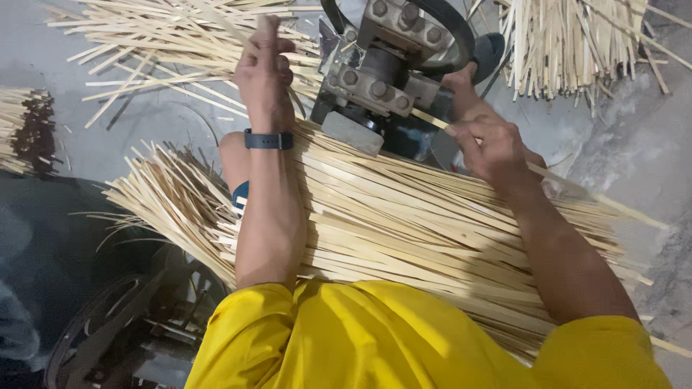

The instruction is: The person sits on the floor in front of a bamboo slat-splitting machine, feeding bamboo strips one at a time through the machine's rollers by hand. Each processed strip is pulled out and laid onto a growing pile of finished slats beside them.

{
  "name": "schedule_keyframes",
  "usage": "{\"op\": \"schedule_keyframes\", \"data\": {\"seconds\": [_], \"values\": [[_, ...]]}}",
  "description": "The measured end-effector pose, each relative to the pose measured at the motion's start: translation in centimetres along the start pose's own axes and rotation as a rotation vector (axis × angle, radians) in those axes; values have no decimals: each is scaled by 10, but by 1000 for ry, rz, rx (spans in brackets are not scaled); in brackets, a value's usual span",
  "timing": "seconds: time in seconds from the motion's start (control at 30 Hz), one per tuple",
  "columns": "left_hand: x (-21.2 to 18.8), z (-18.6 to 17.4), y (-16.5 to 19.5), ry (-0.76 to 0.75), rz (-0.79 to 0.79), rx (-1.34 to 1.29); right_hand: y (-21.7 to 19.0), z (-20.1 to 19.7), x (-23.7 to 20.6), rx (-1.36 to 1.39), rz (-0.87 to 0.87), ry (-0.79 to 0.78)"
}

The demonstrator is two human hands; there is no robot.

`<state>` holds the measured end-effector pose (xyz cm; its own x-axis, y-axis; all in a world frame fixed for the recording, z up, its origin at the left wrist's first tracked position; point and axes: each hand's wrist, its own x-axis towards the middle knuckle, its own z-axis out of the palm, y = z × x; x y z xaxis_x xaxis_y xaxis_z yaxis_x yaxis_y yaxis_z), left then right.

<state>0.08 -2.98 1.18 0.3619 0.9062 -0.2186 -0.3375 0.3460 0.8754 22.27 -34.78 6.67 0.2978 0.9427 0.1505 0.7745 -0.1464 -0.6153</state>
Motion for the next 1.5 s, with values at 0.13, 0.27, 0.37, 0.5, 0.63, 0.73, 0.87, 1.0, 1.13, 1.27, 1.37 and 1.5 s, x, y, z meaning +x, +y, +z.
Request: {"op": "schedule_keyframes", "data": {"seconds": [0.13, 0.27, 0.37, 0.5, 0.63, 0.73, 0.87, 1.0, 1.13, 1.27, 1.37, 1.5], "values": [[-3, 5, -3, -45, 25, 53, -6, -2, 1, -29, -124, -17], [-5, 11, 0, -137, 19, 55, -1, -8, -9, 11, 394, -74], [-7, 16, 6, -208, 25, 47, -4, -13, -19, -30, 315, -7], [-13, 16, 14, -368, 102, -92, -20, -16, -30, -173, 456, -162], [-14, 10, 14, -376, 96, -125, -32, -13, -31, 87, 179, -368], [-13, 6, 8, -312, 56, -176, -34, -10, -30, 138, 219, -348], [-8, -12, 15, -185, 12, -471, -34, -17, -35, -49, 459, -378], [-6, -23, 25, -85, -92, -727, -17, -45, -48, -10, 443, -246], [1, -23, 21, 348, -214, -588, 12, -64, -62, -81, 437, -126], [11, -31, 3, 299, -185, -550, 27, -62, -70, -137, 574, -73], [15, -32, -12, 191, -86, -410, 21, -48, -60, -264, 376, -75], [8, -25, -14, 121, -43, -189, -6, -20, -28, -293, 25, -41]]}}
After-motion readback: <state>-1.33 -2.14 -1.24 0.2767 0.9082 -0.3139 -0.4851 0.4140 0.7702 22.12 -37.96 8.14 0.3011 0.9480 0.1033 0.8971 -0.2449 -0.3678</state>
